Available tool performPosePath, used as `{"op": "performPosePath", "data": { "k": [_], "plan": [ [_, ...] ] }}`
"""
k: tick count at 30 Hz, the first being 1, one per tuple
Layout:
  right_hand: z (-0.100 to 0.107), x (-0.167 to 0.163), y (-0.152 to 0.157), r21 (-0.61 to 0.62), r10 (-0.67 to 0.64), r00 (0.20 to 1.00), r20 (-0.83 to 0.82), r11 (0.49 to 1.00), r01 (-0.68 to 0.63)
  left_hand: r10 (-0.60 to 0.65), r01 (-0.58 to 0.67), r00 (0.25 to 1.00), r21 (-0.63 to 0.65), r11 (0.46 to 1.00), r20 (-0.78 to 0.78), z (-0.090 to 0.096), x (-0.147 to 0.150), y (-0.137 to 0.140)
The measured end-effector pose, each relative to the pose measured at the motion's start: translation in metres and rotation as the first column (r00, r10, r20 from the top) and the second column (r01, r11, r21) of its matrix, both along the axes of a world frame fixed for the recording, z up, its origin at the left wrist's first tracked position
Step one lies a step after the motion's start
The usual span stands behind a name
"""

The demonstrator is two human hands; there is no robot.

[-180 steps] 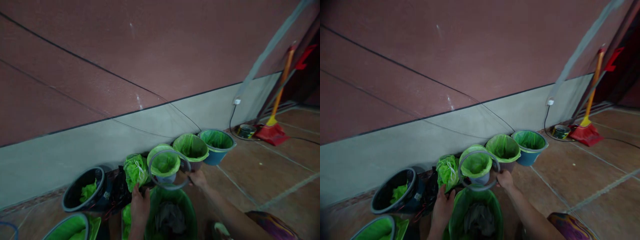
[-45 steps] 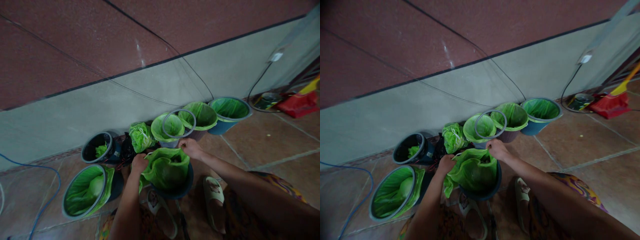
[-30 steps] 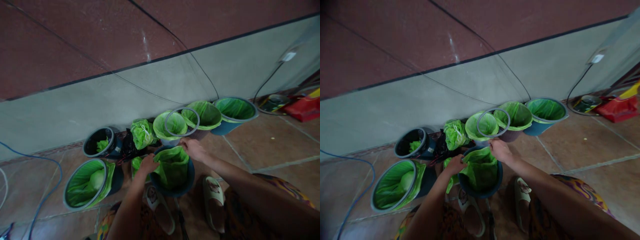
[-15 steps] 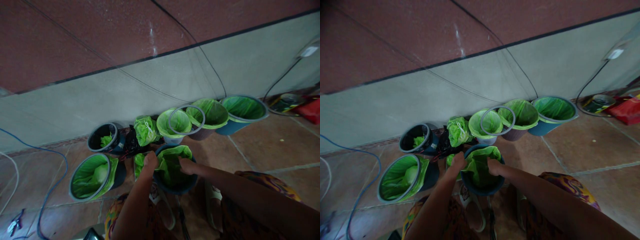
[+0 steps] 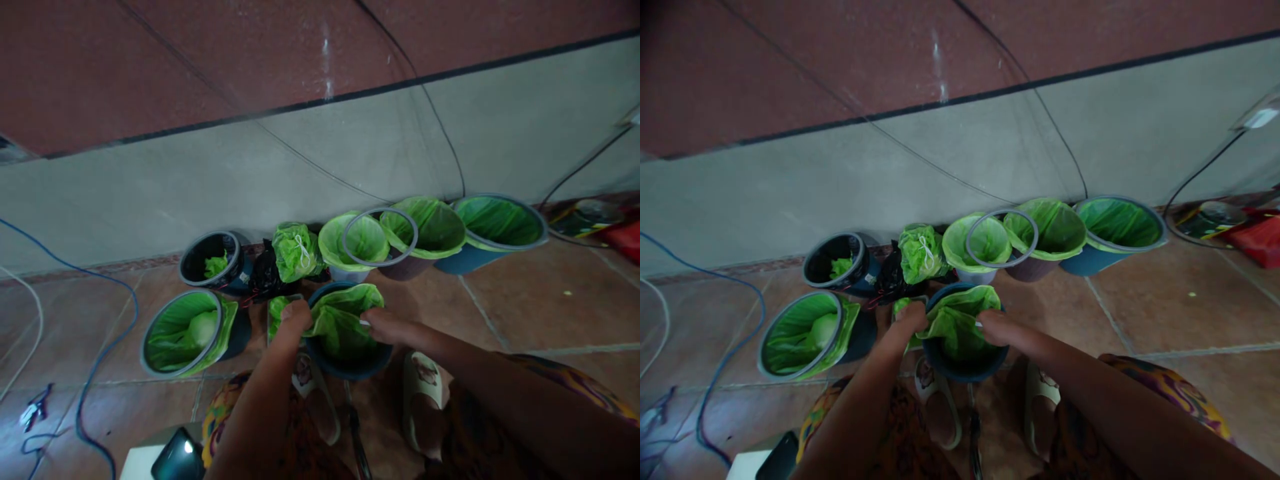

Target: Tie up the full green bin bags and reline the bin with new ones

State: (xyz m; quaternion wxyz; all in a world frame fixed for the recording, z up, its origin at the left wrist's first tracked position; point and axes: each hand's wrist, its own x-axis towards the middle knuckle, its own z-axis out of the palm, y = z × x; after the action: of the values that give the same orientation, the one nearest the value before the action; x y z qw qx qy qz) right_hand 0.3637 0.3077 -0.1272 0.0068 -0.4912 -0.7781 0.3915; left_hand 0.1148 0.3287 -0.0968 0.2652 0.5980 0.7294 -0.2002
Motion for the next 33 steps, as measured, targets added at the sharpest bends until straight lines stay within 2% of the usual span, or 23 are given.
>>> {"op": "performPosePath", "data": {
  "k": [3, 7, 12, 15, 18, 21, 24, 27, 33],
  "plan": [
    [0.023, -0.006, 0.004, -0.024, 0.052, 0.993, 0.102, 0.998, -0.05, 0.012, -0.016, 0.998, 0.072, 0.997, 0.054, 0.006, -0.004, 0.007],
    [0.047, -0.007, 0.009, -0.07, 0.04, 0.999, 0.025, 0.997, -0.038, -0.004, -0.033, 0.97, 0.147, 0.989, 0.243, 0.011, -0.012, 0.015],
    [0.053, -0.001, 0.014, -0.202, -0.046, 0.982, -0.184, 0.979, 0.008, 0.173, -0.253, 0.866, 0.113, 0.961, 0.469, 0.008, -0.018, 0.019],
    [0.051, 0.002, 0.015, -0.223, -0.04, 0.966, -0.254, 0.975, -0.018, 0.238, -0.307, 0.817, 0.048, 0.95, 0.526, 0.008, -0.017, 0.019],
    [0.055, 0.004, 0.016, -0.126, 0.008, 0.984, -0.176, 0.992, -0.03, 0.205, -0.268, 0.841, 0.056, 0.962, 0.502, 0.013, -0.017, 0.018],
    [0.064, 0.006, 0.016, 0.076, 0.046, 0.999, -0.001, 0.996, -0.046, 0.077, -0.159, 0.923, 0.19, 0.969, 0.377, 0.02, -0.017, 0.017],
    [0.071, 0.008, 0.017, 0.229, 0.093, 0.995, 0.03, 0.969, -0.097, 0.011, -0.105, 0.956, 0.305, 0.947, 0.295, 0.027, -0.016, 0.018],
    [0.073, 0.01, 0.02, 0.301, 0.08, 0.996, -0.04, 0.951, -0.065, -0.013, -0.131, 0.923, 0.346, 0.929, 0.385, 0.028, -0.015, 0.02],
    [0.077, 0.007, 0.02, 0.341, -0.048, 0.983, -0.178, 0.934, 0.107, -0.013, -0.269, 0.78, 0.354, 0.896, 0.626, 0.029, -0.011, 0.024]
  ]
}}
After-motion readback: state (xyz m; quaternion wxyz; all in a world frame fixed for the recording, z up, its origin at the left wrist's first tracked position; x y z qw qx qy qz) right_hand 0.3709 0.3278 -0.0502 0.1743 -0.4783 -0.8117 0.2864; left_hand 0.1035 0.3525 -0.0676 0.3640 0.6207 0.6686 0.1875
